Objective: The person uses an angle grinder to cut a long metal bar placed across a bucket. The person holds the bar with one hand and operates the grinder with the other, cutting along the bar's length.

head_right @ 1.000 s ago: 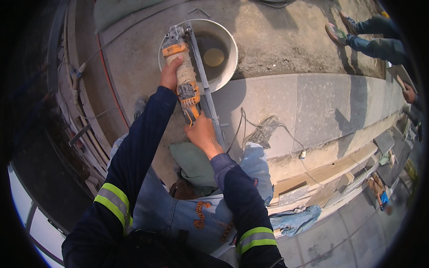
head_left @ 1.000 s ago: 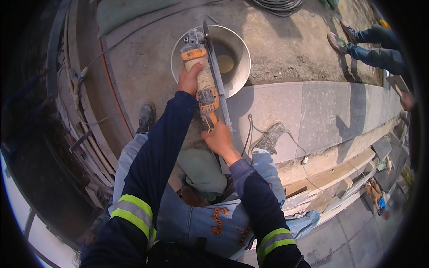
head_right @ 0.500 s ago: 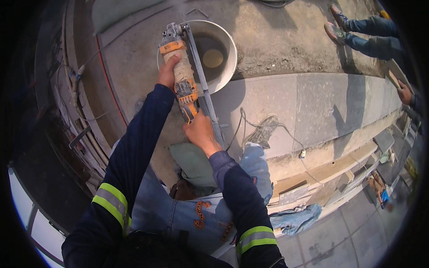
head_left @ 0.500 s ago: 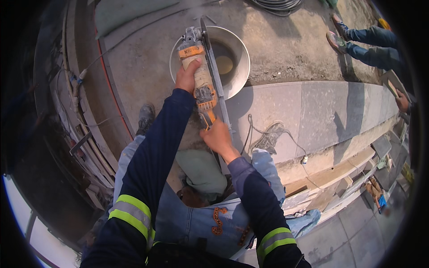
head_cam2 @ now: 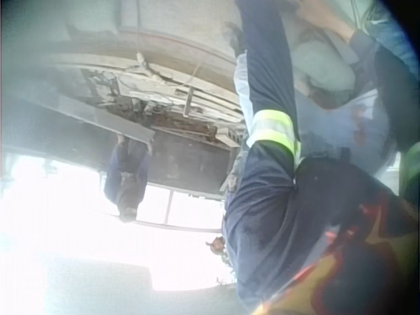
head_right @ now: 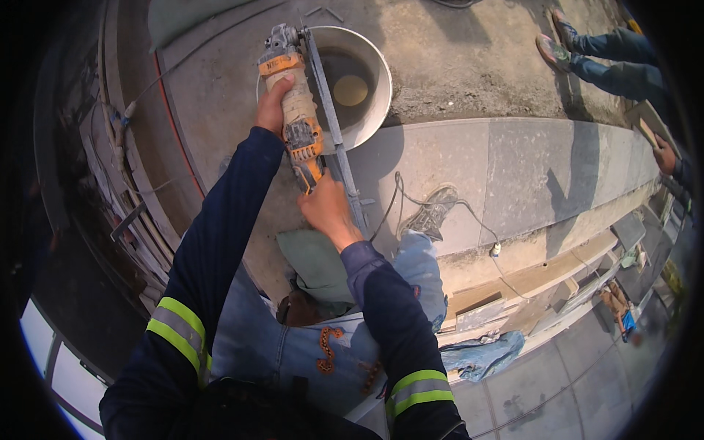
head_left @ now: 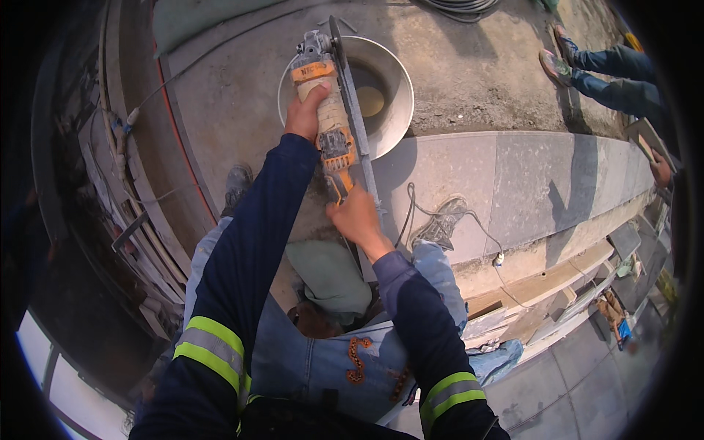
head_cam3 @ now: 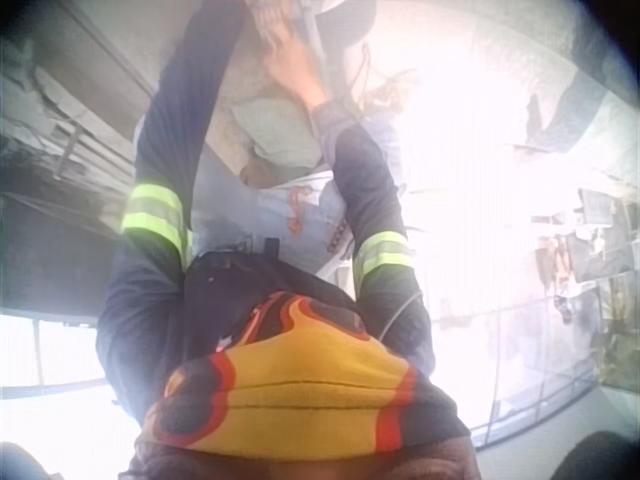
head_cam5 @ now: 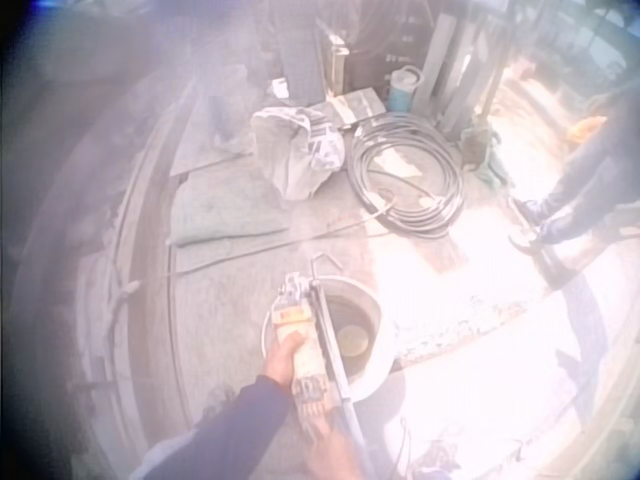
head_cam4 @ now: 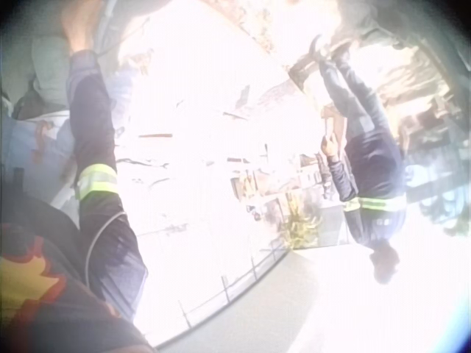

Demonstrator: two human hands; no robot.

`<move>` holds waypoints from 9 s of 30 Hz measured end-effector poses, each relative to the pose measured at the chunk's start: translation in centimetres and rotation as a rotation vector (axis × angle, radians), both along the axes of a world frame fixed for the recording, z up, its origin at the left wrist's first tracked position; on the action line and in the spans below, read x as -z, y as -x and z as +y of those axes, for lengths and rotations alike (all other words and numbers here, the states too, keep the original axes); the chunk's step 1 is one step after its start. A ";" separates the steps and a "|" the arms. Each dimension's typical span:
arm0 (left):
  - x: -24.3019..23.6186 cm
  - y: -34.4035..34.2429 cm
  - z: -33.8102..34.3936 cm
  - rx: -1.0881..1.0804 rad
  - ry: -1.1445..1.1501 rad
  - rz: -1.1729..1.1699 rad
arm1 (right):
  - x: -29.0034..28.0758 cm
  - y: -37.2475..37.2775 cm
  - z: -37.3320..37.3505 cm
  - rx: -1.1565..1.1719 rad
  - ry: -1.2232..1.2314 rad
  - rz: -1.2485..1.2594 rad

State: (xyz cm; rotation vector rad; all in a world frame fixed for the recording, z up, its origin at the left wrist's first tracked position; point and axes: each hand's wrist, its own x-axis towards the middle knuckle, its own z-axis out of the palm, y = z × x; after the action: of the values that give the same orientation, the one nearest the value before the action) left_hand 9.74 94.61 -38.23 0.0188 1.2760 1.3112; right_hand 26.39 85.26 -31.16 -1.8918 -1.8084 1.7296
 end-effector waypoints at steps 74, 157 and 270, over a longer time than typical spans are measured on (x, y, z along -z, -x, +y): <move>0.0 1.0 1.2 0.018 0.035 -0.025 | -0.3 1.0 1.0 -0.011 -0.032 -0.029; -0.3 -0.1 0.2 -0.002 0.024 -0.021 | -0.5 0.2 0.4 0.003 0.021 -0.040; 0.2 -0.4 -0.2 0.002 0.033 -0.022 | -1.0 -0.3 0.4 -0.005 0.038 -0.033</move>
State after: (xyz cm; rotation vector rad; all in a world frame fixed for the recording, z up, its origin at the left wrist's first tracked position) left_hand 10.10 94.44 -38.42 -0.0172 1.2781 1.2850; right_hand 26.66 85.61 -30.21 -1.9437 -1.8051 1.7576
